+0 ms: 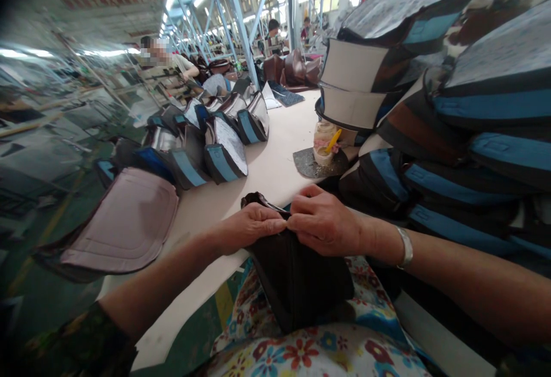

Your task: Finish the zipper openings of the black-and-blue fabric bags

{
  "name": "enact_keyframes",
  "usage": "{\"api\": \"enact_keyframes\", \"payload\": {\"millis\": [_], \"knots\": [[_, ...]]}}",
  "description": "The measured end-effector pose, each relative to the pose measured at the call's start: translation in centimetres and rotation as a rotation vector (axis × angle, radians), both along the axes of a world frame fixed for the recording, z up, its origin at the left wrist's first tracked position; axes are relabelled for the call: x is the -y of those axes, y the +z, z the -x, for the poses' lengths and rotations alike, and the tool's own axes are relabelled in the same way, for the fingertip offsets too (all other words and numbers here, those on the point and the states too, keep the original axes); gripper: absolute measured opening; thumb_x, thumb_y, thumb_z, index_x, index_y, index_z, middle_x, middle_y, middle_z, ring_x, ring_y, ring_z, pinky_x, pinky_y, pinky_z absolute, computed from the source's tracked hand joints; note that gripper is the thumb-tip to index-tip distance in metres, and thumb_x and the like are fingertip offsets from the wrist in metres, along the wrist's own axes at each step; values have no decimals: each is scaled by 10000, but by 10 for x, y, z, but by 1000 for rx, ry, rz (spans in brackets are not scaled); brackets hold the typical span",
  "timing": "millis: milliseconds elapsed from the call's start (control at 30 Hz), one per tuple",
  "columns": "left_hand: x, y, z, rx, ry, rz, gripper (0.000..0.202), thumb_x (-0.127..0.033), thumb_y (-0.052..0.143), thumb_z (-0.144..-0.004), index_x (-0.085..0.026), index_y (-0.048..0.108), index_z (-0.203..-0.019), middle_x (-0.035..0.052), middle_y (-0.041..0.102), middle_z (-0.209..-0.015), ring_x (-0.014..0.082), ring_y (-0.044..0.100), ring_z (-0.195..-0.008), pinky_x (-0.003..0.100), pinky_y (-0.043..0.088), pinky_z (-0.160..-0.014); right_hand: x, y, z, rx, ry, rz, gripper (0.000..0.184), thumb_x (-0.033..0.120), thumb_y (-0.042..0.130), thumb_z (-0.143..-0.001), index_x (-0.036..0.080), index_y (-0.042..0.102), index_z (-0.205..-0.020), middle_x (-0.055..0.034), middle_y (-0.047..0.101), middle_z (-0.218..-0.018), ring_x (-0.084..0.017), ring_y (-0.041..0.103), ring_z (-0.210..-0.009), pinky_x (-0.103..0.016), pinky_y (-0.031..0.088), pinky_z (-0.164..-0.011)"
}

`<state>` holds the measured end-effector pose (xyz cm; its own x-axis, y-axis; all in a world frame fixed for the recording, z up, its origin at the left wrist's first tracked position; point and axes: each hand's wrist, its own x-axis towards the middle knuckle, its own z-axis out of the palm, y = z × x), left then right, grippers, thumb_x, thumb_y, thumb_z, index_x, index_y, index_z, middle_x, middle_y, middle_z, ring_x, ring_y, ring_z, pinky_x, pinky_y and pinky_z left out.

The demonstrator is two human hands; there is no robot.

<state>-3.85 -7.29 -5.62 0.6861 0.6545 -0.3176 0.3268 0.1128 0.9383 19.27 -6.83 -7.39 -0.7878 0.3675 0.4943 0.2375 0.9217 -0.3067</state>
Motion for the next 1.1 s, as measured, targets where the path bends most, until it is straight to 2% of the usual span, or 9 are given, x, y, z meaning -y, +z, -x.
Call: {"api": "enact_keyframes", "payload": {"millis": [67, 233, 300, 500, 700, 800, 933, 1000, 1100], "knots": [[2, 4, -1, -29, -43, -109, 421, -531, 560, -881, -142, 560, -720, -52, 376, -612, 84, 306, -556, 233, 235, -501, 2, 4, -4, -45, -25, 132, 97, 193, 556, -882, 191, 650, -902, -55, 608, -823, -181, 525, -787, -382, 409, -881], [10, 30, -6, -147, -129, -505, 303, -323, 492, -934, -131, 615, -735, -15, 508, -690, 100, 436, -641, 234, 340, -588, -8, 34, -9, -78, -92, 844, 323, 353, 422, -991, 118, 643, -973, -64, 642, -827, -157, 582, -770, -281, 459, -730], [14, 41, -10, -169, -141, -597, 235, -233, 506, -908, -129, 619, -730, -9, 543, -704, 101, 477, -660, 228, 369, -622, -18, 47, -8, 40, -26, 938, 326, 375, 492, -956, 100, 662, -914, -48, 624, -784, -141, 561, -733, -255, 446, -677], [21, 60, -16, -223, -149, -753, 156, -83, 523, -803, -128, 587, -668, -34, 512, -647, 79, 461, -611, 214, 352, -597, -27, 83, 0, 359, 116, 818, 265, 331, 617, -844, 90, 717, -888, -7, 600, -705, -101, 489, -640, -212, 375, -577], [4, 65, 8, -180, -117, -742, 151, -74, 494, -798, -121, 608, -711, -8, 560, -730, 106, 501, -697, 230, 377, -650, -8, 110, 37, 407, -104, 165, 96, 138, 562, -730, 120, 646, -689, -3, 545, -630, -97, 392, -580, -260, 297, -581], [0, 61, 28, -127, -62, -705, 146, -133, 516, -835, -125, 596, -713, 6, 559, -774, 120, 505, -731, 244, 390, -677, -21, 103, 50, 373, -73, 378, 114, 220, 599, -771, 121, 642, -734, 17, 517, -610, -93, 389, -565, -245, 283, -547], [8, 48, 54, -49, -28, -594, 187, -144, 498, -851, -135, 551, -672, 38, 605, -889, 136, 538, -813, 264, 413, -775, -49, 71, 46, 208, 134, 851, 461, 505, 450, -948, 97, 663, -940, -20, 584, -787, -112, 468, -686, -248, 367, -635], [15, 44, 63, -85, -13, -501, 173, -153, 510, -840, -136, 556, -674, 41, 622, -880, 147, 550, -821, 272, 418, -784, -55, 56, 41, 191, 177, 891, 512, 529, 402, -975, 86, 659, -967, -37, 585, -847, -124, 480, -753, -264, 383, -704], [24, 48, 66, -192, 33, -336, 100, -181, 591, -793, -130, 643, -863, 20, 631, -855, 153, 552, -800, 263, 416, -727, -51, 45, 37, 203, 244, 886, 409, 487, 568, -917, 87, 650, -938, -29, 570, -843, -132, 487, -791, -262, 389, -736]]}}
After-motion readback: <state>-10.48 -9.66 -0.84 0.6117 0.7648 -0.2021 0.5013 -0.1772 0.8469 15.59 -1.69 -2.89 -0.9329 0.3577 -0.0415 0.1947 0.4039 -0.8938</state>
